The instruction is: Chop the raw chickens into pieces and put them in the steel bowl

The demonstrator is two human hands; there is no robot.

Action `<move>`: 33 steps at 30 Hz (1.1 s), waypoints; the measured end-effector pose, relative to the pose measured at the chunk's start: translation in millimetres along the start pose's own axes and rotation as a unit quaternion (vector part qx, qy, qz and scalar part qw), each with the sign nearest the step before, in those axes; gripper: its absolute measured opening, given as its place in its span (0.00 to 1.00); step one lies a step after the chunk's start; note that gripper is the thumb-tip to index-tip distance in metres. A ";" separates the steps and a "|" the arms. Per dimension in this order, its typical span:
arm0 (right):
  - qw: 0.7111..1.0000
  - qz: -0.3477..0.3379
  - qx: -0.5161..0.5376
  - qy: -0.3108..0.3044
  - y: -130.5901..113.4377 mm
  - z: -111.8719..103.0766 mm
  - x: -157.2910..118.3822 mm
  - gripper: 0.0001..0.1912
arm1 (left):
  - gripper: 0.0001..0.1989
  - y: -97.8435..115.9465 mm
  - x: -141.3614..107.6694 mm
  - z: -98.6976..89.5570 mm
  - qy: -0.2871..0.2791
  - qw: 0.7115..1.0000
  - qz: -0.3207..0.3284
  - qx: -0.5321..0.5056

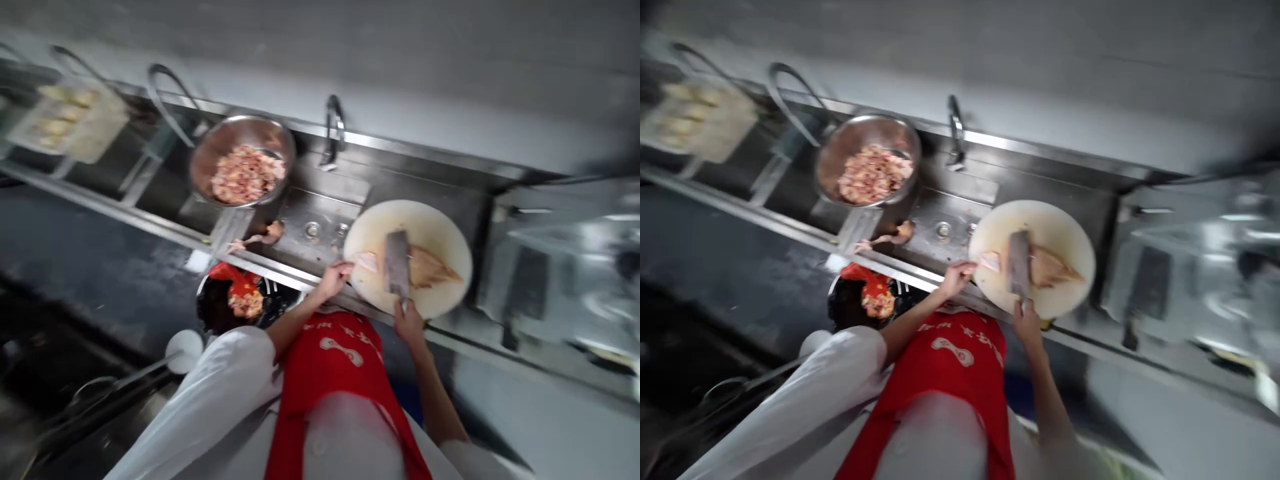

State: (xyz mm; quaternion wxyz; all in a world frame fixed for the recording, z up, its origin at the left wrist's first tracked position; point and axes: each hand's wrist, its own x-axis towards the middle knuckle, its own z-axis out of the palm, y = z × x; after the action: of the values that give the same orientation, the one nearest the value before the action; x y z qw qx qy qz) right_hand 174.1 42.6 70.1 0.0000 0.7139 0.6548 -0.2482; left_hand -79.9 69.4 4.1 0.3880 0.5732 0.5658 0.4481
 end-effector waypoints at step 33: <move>0.999 -0.045 0.031 0.002 -47.5 -18.8 53.0 0.24 | 0.13 19.2 -21.9 5.9 0.087 0.896 -0.345 -0.267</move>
State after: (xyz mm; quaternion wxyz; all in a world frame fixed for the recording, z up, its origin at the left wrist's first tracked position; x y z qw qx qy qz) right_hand 137.3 105.1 83.2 -0.0345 0.6837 0.6784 -0.2666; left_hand -67.6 46.8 19.0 0.6056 0.1757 0.6186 0.4688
